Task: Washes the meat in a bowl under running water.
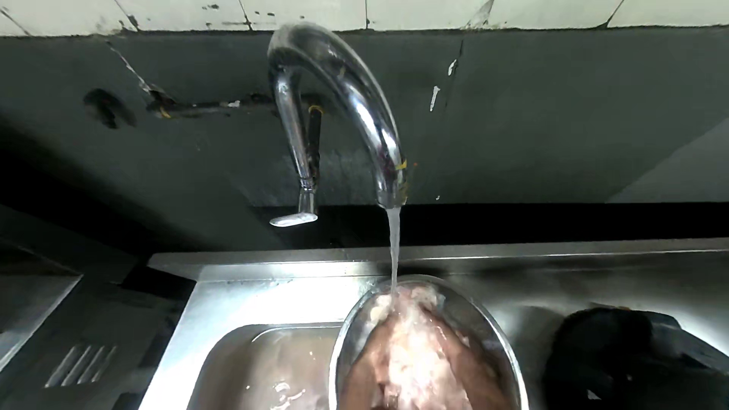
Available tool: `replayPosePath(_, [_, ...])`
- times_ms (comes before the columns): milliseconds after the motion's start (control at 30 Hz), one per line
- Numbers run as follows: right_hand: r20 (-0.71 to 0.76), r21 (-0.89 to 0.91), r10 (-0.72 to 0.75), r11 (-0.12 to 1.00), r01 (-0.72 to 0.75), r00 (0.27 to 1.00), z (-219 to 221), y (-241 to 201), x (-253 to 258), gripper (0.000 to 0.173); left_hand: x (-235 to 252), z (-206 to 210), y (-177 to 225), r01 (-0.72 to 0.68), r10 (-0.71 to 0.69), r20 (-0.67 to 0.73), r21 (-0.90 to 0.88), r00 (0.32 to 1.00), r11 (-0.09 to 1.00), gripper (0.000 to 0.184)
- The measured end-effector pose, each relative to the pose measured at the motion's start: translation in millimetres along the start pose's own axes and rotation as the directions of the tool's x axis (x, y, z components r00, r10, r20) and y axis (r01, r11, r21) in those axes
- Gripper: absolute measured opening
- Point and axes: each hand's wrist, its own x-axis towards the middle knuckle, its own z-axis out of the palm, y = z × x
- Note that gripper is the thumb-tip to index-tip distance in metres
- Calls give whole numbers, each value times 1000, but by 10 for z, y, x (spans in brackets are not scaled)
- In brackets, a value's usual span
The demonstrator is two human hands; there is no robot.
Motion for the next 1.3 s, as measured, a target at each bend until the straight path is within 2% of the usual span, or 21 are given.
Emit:
replayPosePath(67, [113, 193, -29, 981, 6, 993, 97, 14, -131, 42, -212, 182, 145, -7, 13, -54, 96, 998, 995, 42])
replayPosePath(133, [81, 231, -17, 973, -2, 997, 101, -105, -316, 37, -370, 274, 153, -89, 119, -141, 203, 983, 975, 33])
replayPosePath(200, [41, 221, -8, 975, -1, 999, 85, -280, -456, 56, -436, 307, 93, -232, 282, -178, 259, 943, 938, 36])
replayPosePath(267, [-61, 199, -79, 976, 90, 995, 113, -338, -578, 60, -511, 368, 59, -314, 364, -183, 255, 913, 915, 41])
replayPosePath(367, [-227, 32, -206, 975, 219, 952, 175, -410, -681, 44, -656, 528, 126, -206, 344, -301, 407, 890, 890, 54])
replayPosePath(400, [-192, -21, -205, 979, 205, 960, 149, -404, -717, 43, -728, 541, 167, -136, 298, -281, 479, 912, 867, 59])
replayPosePath(467, [24, -166, -166, 972, 167, 986, -31, -365, -820, 39, -893, 463, 192, -104, 234, -190, 520, 953, 848, 46])
replayPosePath(500, [106, -217, -139, 963, 159, 985, -152, -341, -864, 40, -993, 388, 176, -140, 249, -168, 485, 954, 863, 36])
replayPosePath(533, [120, -228, -123, 962, 148, 985, -275, -312, -922, 42, -1097, 298, 147, -162, 264, -191, 427, 945, 889, 39])
replayPosePath(600, [-51, -256, -116, 962, 99, 992, -494, -150, -964, 42, -1208, 65, -10, -155, 246, -309, 290, 919, 944, 76])
replayPosePath(633, [-154, -284, -137, 955, 89, 979, -570, -19, -892, 51, -1160, -70, -118, -134, 204, -346, 215, 916, 967, 82])
replayPosePath(700, [-265, -265, -131, 962, 59, 955, -581, 273, -622, 83, -948, -183, -288, -57, 75, -338, 63, 938, 996, 65])
replayPosePath(733, [-274, -179, -72, 984, 22, 959, -489, 372, -528, 89, -828, -182, -336, -7, 1, -268, -19, 963, 1000, 60])
replayPosePath(833, [-172, 88, 45, 996, -30, 984, -169, 487, -578, 55, -532, -12, -423, 92, -107, -78, -173, 991, 981, 53])
replayPosePath(933, [-43, -116, -75, 991, 69, 996, -118, 433, -1013, 46, -529, 205, -443, 54, -54, -47, -14, 997, 998, 37])
replayPosePath(967, [-56, -79, -80, 994, 75, 995, -64, 345, -1055, 41, -579, 257, -427, -6, 13, -77, 89, 997, 996, 34])
replayPosePath(1033, [-55, 80, -36, 996, 40, 998, -21, 267, -913, 39, -721, 353, -341, -133, 175, -137, 273, 975, 953, 49])
replayPosePath(1100, [-108, 220, 17, 975, 7, 994, 98, 31, -827, 49, -829, 451, -283, -229, 309, -171, 369, 936, 900, 58])
replayPosePath(1167, [-200, 250, -107, 956, 156, 974, 177, -119, -807, 51, -826, 534, -254, -287, 395, -194, 422, 898, 860, 46])
replayPosePath(1233, [-234, 123, -236, 955, 270, 943, 184, -179, -760, 39, -833, 582, -160, -188, 328, -245, 462, 912, 867, 35])
replayPosePath(1300, [-9, -42, -228, 973, 227, 974, -3, -215, -762, 46, -957, 541, 23, -108, 212, -190, 443, 959, 890, 50])
